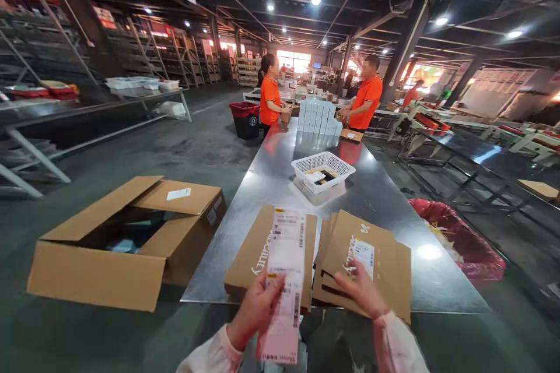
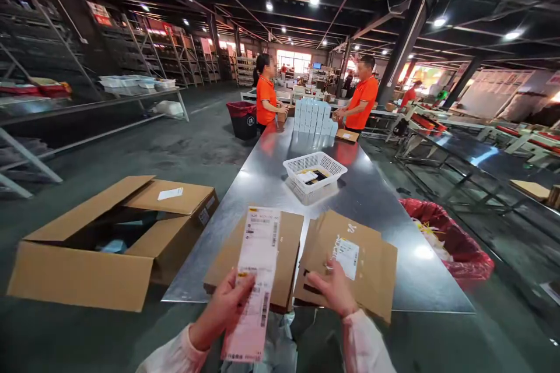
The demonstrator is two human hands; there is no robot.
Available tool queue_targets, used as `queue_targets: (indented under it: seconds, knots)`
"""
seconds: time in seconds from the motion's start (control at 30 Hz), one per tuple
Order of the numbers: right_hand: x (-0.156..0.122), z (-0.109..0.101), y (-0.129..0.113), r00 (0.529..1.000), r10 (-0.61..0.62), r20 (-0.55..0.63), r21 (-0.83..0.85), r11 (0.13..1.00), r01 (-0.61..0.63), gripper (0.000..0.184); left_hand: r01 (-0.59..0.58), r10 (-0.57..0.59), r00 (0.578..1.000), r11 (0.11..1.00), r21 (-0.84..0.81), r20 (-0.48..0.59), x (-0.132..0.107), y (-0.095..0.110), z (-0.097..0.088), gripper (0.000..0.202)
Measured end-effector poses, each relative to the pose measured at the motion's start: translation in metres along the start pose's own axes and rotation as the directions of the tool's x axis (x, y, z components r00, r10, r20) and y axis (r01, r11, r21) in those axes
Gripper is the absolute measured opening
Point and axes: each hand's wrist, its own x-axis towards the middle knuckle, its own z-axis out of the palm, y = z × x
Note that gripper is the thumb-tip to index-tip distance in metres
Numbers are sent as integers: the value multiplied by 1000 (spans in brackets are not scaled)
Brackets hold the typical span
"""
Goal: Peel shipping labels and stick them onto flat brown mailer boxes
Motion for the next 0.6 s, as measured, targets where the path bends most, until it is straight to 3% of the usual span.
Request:
queue_targets:
  seconds: [0.03, 0.07, 0.13, 0.2, 0.3, 0.43, 0.5, 0.6]
  knots:
    - [-10, 24, -17, 973, -85, 216, 242, 970, 31, 74, -2, 0, 999, 999, 43, 50, -4, -6, 1, 49]
    - [-21, 48, -33, 946, -134, 295, 391, 920, 9, 70, -16, 9, 996, 996, 83, 86, -7, -9, 1, 49]
    - [-41, 89, -58, 946, -117, 302, 539, 839, -68, 61, -79, 70, 995, 989, 123, 78, -7, -10, -3, 53]
    - [-52, 111, -70, 931, -98, 351, 523, 846, -108, 55, -139, 144, 989, 984, 114, -36, -3, -3, -11, 53]
    - [-41, 114, -79, 867, -187, 462, 478, 876, -66, 54, -120, 133, 980, 988, 93, -145, 5, 6, -23, 45]
    - [-5, 104, -96, 850, -251, 464, 306, 945, 113, 42, -88, 95, 988, 995, 54, -126, 9, -2, -28, 43]
    - [4, 103, -105, 823, -276, 496, 190, 960, 207, 35, -99, 113, 975, 992, 81, -192, 11, -12, -29, 45]
    - [6, 108, -106, 840, -268, 471, 118, 963, 241, 31, -117, 170, 932, 977, 179, -320, 18, -26, -33, 45]
